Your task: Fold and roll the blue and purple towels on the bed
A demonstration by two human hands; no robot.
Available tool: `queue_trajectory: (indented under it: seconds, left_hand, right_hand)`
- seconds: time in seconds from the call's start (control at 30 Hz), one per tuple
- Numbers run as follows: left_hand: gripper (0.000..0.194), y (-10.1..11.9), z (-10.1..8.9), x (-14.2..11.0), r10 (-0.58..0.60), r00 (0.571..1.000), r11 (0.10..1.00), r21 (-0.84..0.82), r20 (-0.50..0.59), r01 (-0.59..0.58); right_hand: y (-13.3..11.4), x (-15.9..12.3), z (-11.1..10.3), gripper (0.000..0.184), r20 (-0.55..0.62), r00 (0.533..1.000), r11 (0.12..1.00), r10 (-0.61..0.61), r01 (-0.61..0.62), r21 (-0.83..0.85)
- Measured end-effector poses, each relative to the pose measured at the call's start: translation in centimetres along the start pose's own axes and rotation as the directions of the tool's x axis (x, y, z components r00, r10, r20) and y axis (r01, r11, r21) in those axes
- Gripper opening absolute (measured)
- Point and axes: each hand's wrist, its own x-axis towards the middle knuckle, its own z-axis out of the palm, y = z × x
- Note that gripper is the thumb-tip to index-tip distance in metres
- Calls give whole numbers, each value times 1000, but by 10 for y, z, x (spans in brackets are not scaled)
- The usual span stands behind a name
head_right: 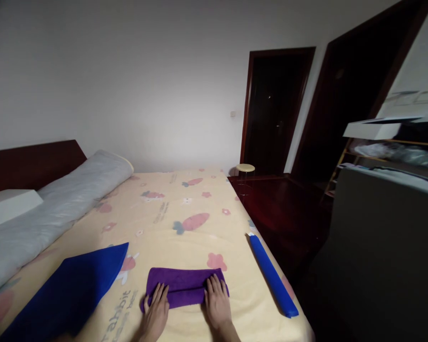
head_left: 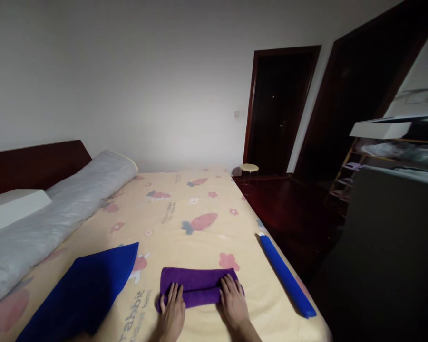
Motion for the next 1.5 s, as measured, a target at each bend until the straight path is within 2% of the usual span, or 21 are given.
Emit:
queue_trajectory:
  seconds: [0.13, 0.23, 0.3, 0.47, 0.53, 0.6, 0.67, 0.77, 0.8, 0.87, 0.93, 1.1, 1.2, 1.3, 1.4, 1.5]
  left_hand:
    - [58, 39, 12, 12, 143, 990, 981, -130, -1, -142]
    - [53, 44, 7, 16, 152, 988, 976, -162, 8, -149]
    - [49, 26, -1, 14, 109, 994, 985, -134, 22, -105]
    - [48, -42, -16, 5, -31, 999, 999, 29, 8, 31]
    - [47, -50, -16, 6, -96, 994, 990, 95, -42, 100]
    - [47, -40, -12, 10, -123, 988, 984, 116, -98, 134]
    - [49, -16, -5, 17, -66, 992, 995, 74, -112, 74]
    - [50, 25, 5, 26, 129, 991, 989, -61, -48, -131]
    - [50, 34, 7, 27, 164, 986, 982, -90, -24, -166]
    - [50, 41, 6, 29, 154, 988, 984, -93, 25, -151]
    - [52, 30, 2, 29, 89, 993, 995, -45, 78, -85]
    - [55, -31, -13, 31, -37, 990, 992, 125, 134, 20]
    - [54, -45, -16, 34, -72, 988, 980, 195, 133, 45]
    - [53, -29, -13, 35, -38, 995, 981, 193, 88, 21]
    - [53, 2, -5, 35, 124, 991, 990, 62, 56, -127]
    - [54, 28, 0, 38, 231, 964, 973, -53, 129, -226]
  right_hand:
    - [-51, 8, 19, 42, 25, 987, 982, -160, 157, 110]
    - [-63, 13, 24, 41, 33, 993, 984, -117, 112, 138]
    - [-48, 15, 19, 42, 27, 998, 994, -48, 45, 100]
    - [14, 16, -6, 49, 29, 994, 993, 106, -105, -49]
    - [22, 16, -11, 50, 37, 989, 986, 145, -141, -86]
    - [12, 18, -9, 51, 32, 988, 985, 152, -148, -92]
    - [-11, 20, -2, 51, 44, 994, 995, 95, -94, -42]
    - [-48, 24, 13, 46, 124, 989, 993, -75, 63, 97]
    - [-56, 26, 17, 45, 147, 984, 988, -103, 84, 127]
    - [-59, 28, 19, 45, 162, 983, 990, -81, 60, 131]
    - [-44, 30, 14, 46, 136, 991, 996, -7, -4, 84]
    - [25, 28, -9, 51, 62, 990, 992, 124, -122, -28]
    - [39, 29, -15, 53, 72, 986, 988, 147, -144, -52]
    - [18, 31, -9, 53, 68, 983, 984, 168, -164, -67]
    - [-20, 33, 6, 50, 108, 994, 1000, 11, -14, 27]
    - [-51, 36, 20, 47, 191, 973, 985, -130, 104, 139]
